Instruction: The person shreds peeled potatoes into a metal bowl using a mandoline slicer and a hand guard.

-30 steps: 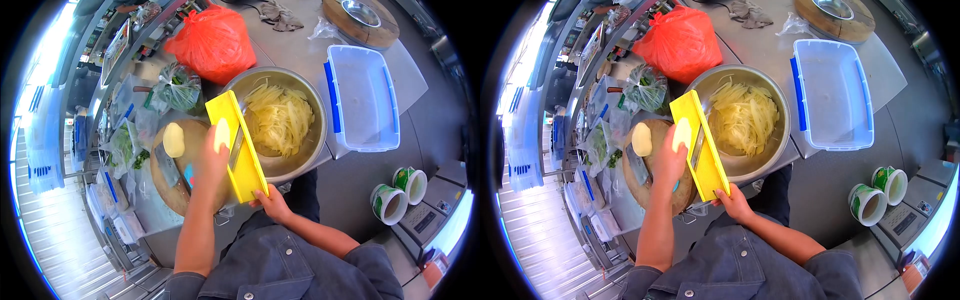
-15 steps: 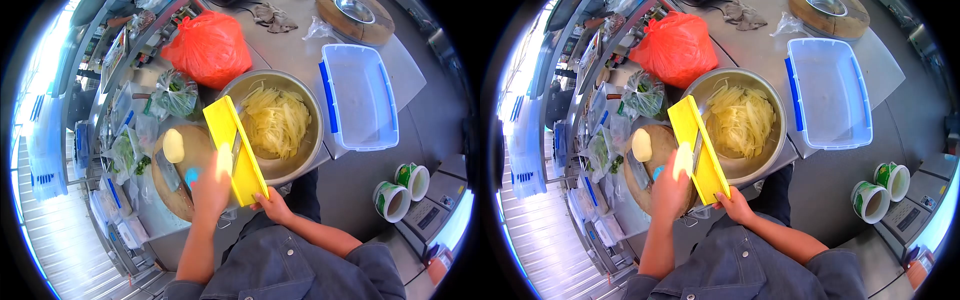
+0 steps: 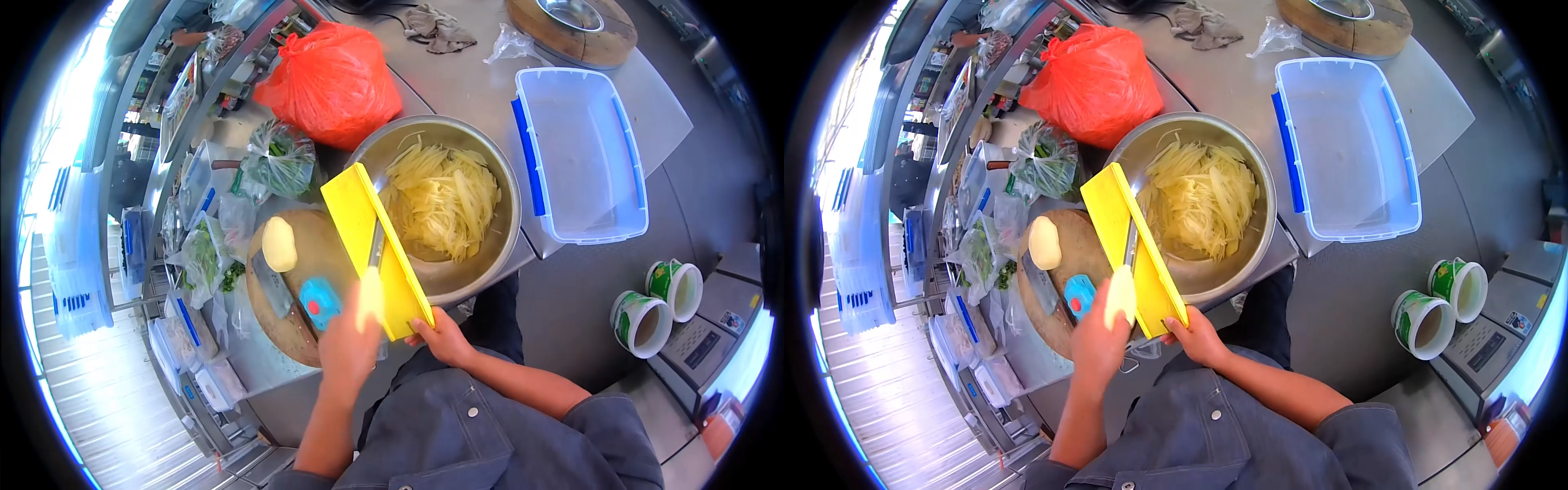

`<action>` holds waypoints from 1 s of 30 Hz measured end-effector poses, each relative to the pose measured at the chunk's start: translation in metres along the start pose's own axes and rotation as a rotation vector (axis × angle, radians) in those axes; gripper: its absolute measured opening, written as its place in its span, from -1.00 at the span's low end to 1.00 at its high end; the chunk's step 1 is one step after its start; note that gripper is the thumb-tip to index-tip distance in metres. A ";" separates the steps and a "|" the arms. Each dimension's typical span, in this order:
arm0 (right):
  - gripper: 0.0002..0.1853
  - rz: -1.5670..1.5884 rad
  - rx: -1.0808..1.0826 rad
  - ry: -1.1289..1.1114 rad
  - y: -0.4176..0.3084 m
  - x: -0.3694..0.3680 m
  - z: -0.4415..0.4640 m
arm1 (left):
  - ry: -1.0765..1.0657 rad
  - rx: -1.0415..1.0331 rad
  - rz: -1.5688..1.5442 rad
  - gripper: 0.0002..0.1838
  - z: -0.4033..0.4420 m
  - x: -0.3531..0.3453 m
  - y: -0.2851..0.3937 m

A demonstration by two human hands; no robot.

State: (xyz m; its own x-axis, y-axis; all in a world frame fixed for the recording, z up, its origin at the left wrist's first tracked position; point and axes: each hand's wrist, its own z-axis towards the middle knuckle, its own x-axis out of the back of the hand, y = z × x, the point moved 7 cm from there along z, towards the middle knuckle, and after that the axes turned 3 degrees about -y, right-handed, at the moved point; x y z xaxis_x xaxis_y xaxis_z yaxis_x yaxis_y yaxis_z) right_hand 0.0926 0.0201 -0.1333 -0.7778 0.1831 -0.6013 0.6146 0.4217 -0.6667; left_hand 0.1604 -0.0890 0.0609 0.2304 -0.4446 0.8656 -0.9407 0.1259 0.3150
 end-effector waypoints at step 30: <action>-0.51 0.262 -0.016 -0.183 -0.131 -0.074 -0.019 | -0.084 -0.248 -1.009 -0.45 -0.038 -0.012 -0.010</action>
State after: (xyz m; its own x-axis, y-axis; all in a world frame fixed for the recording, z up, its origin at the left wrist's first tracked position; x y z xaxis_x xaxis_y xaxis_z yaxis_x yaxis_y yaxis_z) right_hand 0.0675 -0.0321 0.0066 -0.5556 0.1256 -0.8219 0.7878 0.3957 -0.4720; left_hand 0.1767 -0.0513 0.0618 0.8543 -0.5034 0.1293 -0.2415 -0.1641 0.9564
